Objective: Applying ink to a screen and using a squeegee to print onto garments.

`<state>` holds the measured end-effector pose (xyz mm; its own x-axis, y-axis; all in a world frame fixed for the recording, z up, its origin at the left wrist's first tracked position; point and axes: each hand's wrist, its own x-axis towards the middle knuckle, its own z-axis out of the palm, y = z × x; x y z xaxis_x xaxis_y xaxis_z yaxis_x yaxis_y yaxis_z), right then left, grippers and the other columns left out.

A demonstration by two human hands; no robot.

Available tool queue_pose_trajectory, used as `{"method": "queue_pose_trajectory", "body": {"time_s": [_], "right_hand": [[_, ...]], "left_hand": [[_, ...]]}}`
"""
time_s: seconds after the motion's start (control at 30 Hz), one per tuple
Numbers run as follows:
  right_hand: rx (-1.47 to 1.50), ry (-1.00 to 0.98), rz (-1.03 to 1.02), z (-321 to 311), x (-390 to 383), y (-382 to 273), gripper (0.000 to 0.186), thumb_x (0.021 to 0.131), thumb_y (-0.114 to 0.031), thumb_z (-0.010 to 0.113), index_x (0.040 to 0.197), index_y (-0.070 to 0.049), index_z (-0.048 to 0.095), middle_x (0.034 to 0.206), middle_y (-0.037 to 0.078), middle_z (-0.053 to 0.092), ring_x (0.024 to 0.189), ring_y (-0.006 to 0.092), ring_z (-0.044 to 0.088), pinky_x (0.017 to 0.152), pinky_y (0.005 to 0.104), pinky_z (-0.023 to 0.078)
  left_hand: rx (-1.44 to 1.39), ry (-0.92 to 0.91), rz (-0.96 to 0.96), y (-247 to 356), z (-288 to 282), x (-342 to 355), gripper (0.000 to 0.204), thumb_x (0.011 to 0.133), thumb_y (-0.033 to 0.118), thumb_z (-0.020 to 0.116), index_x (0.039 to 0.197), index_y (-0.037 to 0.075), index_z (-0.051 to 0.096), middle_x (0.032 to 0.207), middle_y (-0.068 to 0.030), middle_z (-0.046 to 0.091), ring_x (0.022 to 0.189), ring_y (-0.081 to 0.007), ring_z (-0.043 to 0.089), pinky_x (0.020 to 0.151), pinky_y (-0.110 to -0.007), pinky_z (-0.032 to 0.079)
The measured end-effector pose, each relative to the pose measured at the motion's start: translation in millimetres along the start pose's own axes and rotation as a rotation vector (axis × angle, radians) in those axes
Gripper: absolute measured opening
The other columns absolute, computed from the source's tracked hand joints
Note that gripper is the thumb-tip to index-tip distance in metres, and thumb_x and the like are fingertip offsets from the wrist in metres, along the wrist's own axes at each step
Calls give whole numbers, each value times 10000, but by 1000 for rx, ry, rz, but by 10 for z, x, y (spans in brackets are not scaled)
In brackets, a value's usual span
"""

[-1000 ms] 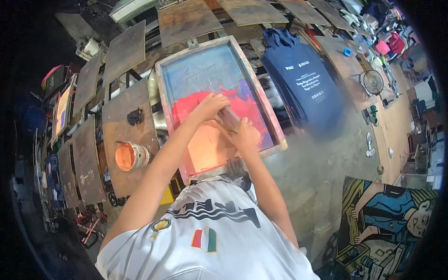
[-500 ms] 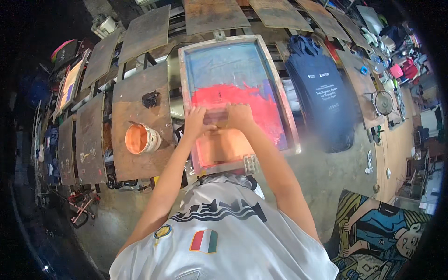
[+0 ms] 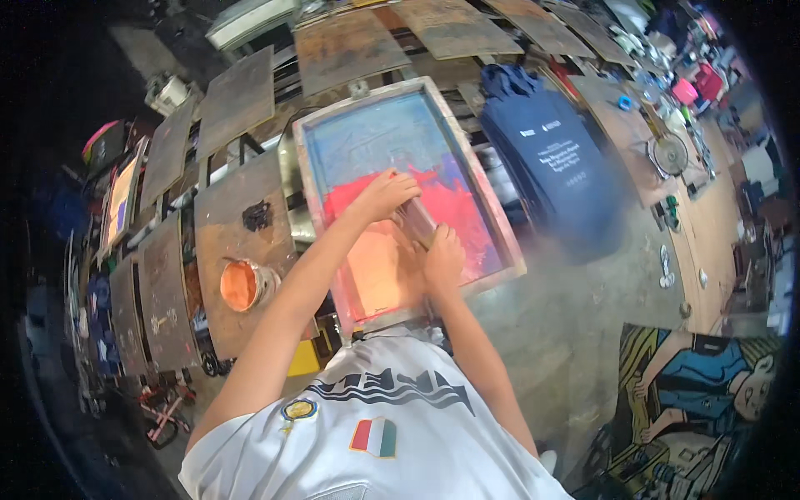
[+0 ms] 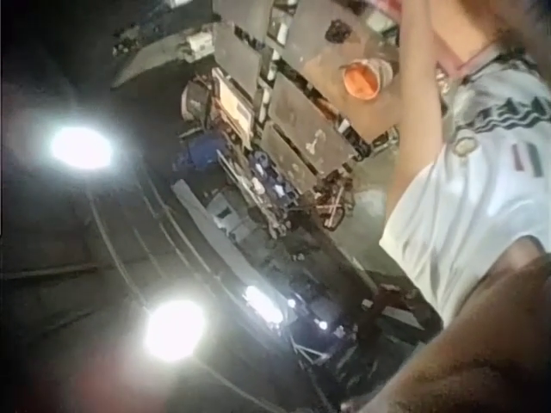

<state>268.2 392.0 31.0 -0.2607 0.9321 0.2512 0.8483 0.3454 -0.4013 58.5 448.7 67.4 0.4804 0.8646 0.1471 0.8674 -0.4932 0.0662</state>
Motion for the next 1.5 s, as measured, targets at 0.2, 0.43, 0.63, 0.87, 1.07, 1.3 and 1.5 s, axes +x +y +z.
{"method": "queue_pose_trajectory", "body": {"time_s": [0.2,0.43,0.63,0.87,1.07,1.3,1.5], "right_hand": [[-136,-74,195,137,61,-85,588,714,-452,819,1043,-79,506,986,109,609,944,303,638,789,440,522],[-138,-205,-149,112,488,-184,495,718,-356,814,1033,-95,535,1005,71,611,1005,268,616,833,445,498],[-221,-345,-512,213,764,-499,596,696,-438,833,1085,-88,547,1070,72,614,1064,259,593,866,451,457],[-239,-528,-964,304,1054,-665,665,678,-501,812,1132,-78,574,1133,89,625,1111,276,584,893,477,443],[-54,-520,-1067,322,971,-530,642,644,-457,839,1105,-89,586,1071,102,644,1077,292,599,885,482,453],[128,-315,-658,93,678,-52,604,677,-431,836,1096,-89,569,1086,111,637,1070,307,603,877,453,477],[66,-257,-317,269,627,86,541,724,-368,811,1100,-72,557,1110,89,638,1073,285,611,880,490,486]], "left_hand": [[-90,-151,128,-188,152,274,761,424,314,929,1086,161,587,1119,5,607,1154,-210,539,999,-428,386],[-236,149,-280,-218,172,-490,711,484,291,910,1107,129,607,1102,-33,613,1117,-258,544,937,-434,408],[-198,363,-708,153,160,-1147,698,514,294,902,1109,80,606,1093,-75,608,1106,-311,535,923,-450,420],[-22,430,-1109,793,169,-1354,750,524,364,912,1141,81,593,1142,-104,589,1097,-332,531,914,-472,418],[-47,376,-1207,1111,213,-1423,722,514,394,913,1080,87,587,1147,-95,585,1115,-322,524,929,-502,400],[154,248,-753,441,53,-955,751,478,339,923,1108,127,573,1147,-42,572,1125,-266,522,958,-453,390],[165,3,-544,181,-58,-415,767,432,309,936,1091,158,575,1158,9,577,1148,-223,518,971,-422,394]]}}
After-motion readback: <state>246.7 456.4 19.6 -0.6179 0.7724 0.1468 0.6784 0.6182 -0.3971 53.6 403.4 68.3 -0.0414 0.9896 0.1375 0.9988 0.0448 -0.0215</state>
